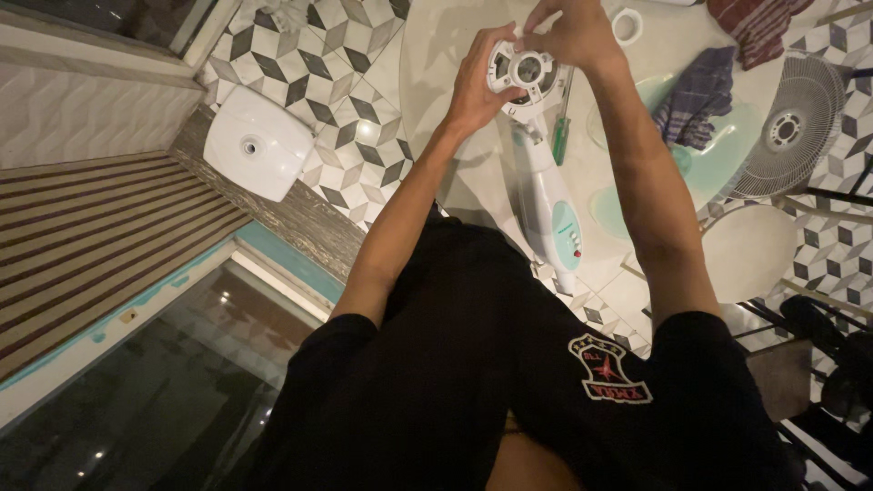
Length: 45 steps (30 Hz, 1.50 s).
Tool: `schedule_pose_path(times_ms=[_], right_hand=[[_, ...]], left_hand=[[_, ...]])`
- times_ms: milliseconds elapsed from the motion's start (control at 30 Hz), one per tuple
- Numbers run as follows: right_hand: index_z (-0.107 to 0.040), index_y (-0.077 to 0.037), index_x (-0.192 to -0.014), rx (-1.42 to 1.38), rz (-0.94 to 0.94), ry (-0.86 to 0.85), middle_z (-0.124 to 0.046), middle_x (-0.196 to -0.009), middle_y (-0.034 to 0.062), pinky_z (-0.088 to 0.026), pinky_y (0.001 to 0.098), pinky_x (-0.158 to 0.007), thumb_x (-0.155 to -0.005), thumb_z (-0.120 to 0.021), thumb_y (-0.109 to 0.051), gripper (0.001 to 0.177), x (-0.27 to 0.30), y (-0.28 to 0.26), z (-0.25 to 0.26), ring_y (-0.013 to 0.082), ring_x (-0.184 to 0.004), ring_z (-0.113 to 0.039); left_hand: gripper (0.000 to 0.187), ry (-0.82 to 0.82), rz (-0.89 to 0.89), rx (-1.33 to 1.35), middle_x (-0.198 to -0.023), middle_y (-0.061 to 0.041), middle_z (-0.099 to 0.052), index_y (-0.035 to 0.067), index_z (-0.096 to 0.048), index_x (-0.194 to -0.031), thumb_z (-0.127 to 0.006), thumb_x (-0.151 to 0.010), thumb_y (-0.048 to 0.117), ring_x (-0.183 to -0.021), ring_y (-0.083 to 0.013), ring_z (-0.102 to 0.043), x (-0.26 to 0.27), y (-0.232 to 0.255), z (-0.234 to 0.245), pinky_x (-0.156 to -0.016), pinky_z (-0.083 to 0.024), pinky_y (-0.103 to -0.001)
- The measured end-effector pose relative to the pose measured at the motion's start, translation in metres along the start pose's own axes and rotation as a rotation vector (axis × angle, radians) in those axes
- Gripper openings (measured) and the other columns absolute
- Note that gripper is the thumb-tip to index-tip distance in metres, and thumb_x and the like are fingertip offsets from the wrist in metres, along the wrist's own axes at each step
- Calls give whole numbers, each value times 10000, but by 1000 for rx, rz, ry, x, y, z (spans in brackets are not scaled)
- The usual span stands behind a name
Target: The person assembles a white plastic appliance component at a sink. They attach a circular part to the main body, then use a screwdriver to tighten screws into the assembly.
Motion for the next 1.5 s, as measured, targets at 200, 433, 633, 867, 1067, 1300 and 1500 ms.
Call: schedule_pose_path(times_ms=[200,433,633,867,1067,1300,1500], right_hand=[[-831,-155,-939,147,-12,19,-730,-824,84,-553,346,-706,-753,-943,-393,322,-6,14,-5,224,-762,-710],[-815,-135,-893,156,-50,50,-752,-838,79,-554,339,-688,-713,-939,-381,329,0,-11,2,225,-757,-723],[-797,-130,-964,12,-109,75,-753,-845,70,-570,319,-732,-807,-888,-324,266,5,0,5,210,-783,-743],[-801,-55,-868,224,-2,502,-787,-912,123,-582,380,-782,-817,-942,-276,267,74,134,1,305,-827,-754],[-772,0,-886,341,-583,160,-725,-900,258,-576,469,-786,-717,-889,-370,423,143,190,-94,417,-860,-716],[-726,30,-883,359,-613,340,-715,-830,271,-560,509,-682,-678,-846,-281,391,160,198,-107,459,-779,-701],[-731,29,-816,322,-638,218,-699,-818,279,-578,486,-747,-789,-802,-303,341,169,189,-101,455,-801,-698]], left_hand=[[787,-22,-12,-2,-1492,-79,-548,133,-528,-1293,-958,-646,4,-1374,-346,-546,0,4,2,-1144,-480,-445],[775,-24,-10,13,-1496,-74,-542,129,-548,-1304,-943,-650,-5,-1368,-330,-559,1,4,4,-1148,-508,-417],[835,-34,12,-14,-1424,-63,-558,118,-521,-1370,-942,-658,6,-1341,-308,-570,3,4,2,-1146,-499,-402],[771,-44,-47,-23,-1505,-88,-537,123,-563,-1307,-936,-648,-23,-1389,-310,-548,5,1,4,-1181,-476,-404],[828,-43,-97,-51,-1475,-91,-538,104,-548,-1345,-956,-630,8,-1372,-315,-533,2,-4,4,-1163,-469,-395],[997,-81,-88,-59,-1422,-75,-522,141,-500,-1507,-970,-636,12,-1349,-292,-550,1,-2,4,-1152,-485,-375],[1015,-97,-79,-57,-1434,-69,-505,157,-506,-1527,-954,-631,-5,-1352,-287,-553,6,-3,9,-1165,-486,-365]])
Point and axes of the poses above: each hand's wrist, its own x-axis away from the middle knuckle, its own z-axis out of the back of the hand, y = z × x, the point moved 7 cm from there along -x, towards the middle knuckle
